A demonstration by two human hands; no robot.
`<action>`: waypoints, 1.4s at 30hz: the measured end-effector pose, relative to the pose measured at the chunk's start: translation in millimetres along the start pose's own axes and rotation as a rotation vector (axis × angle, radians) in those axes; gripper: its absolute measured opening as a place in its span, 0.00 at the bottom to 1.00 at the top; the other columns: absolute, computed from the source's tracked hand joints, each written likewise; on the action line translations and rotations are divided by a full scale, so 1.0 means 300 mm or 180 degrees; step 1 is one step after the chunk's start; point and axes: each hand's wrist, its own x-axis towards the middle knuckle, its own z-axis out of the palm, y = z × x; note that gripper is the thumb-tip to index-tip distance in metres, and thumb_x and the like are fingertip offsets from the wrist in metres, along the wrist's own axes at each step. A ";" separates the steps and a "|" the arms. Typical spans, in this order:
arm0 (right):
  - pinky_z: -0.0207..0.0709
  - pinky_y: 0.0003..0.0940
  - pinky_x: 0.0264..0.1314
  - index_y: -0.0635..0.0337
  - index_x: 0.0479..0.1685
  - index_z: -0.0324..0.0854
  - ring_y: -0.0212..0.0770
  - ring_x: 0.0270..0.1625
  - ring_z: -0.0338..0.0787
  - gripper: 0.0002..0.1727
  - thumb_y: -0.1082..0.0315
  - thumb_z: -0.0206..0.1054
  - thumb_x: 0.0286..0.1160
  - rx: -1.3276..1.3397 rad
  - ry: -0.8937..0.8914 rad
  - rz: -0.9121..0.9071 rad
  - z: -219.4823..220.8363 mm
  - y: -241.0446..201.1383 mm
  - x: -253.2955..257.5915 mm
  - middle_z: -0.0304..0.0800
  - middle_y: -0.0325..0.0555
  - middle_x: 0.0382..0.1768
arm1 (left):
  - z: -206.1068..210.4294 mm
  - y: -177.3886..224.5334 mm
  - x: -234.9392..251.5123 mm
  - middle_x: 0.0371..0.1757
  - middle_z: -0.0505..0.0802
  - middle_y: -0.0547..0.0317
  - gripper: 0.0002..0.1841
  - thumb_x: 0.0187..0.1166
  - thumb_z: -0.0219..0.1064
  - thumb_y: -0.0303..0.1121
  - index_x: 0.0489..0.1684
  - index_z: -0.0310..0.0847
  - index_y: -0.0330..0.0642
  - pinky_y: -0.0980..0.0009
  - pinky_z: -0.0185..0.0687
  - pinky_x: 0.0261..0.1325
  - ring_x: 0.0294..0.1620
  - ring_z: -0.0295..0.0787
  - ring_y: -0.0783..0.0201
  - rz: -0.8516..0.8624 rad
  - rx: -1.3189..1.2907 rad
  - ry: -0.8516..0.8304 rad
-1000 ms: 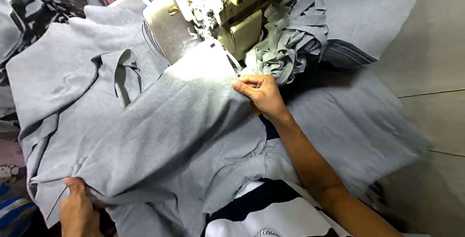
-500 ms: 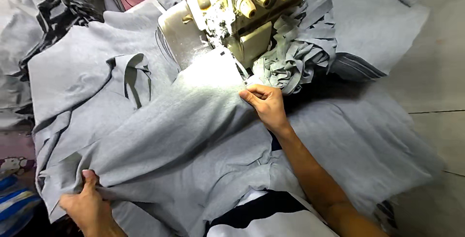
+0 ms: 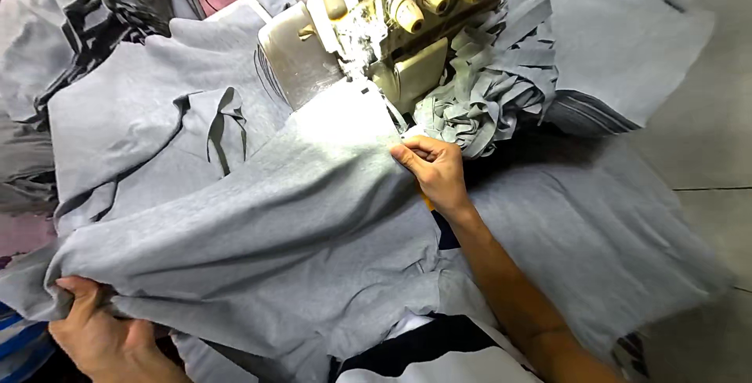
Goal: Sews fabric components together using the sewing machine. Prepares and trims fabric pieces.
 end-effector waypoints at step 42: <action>0.78 0.23 0.25 0.58 0.37 0.93 0.27 0.23 0.83 0.07 0.64 0.76 0.76 0.0069 -0.0265 0.0436 -0.045 -0.006 -0.028 0.92 0.37 0.26 | 0.162 -0.007 -0.247 0.48 0.94 0.68 0.15 0.85 0.64 0.32 0.65 0.74 0.38 0.72 0.91 0.59 0.50 0.93 0.75 -0.0357 0.0753 -0.0132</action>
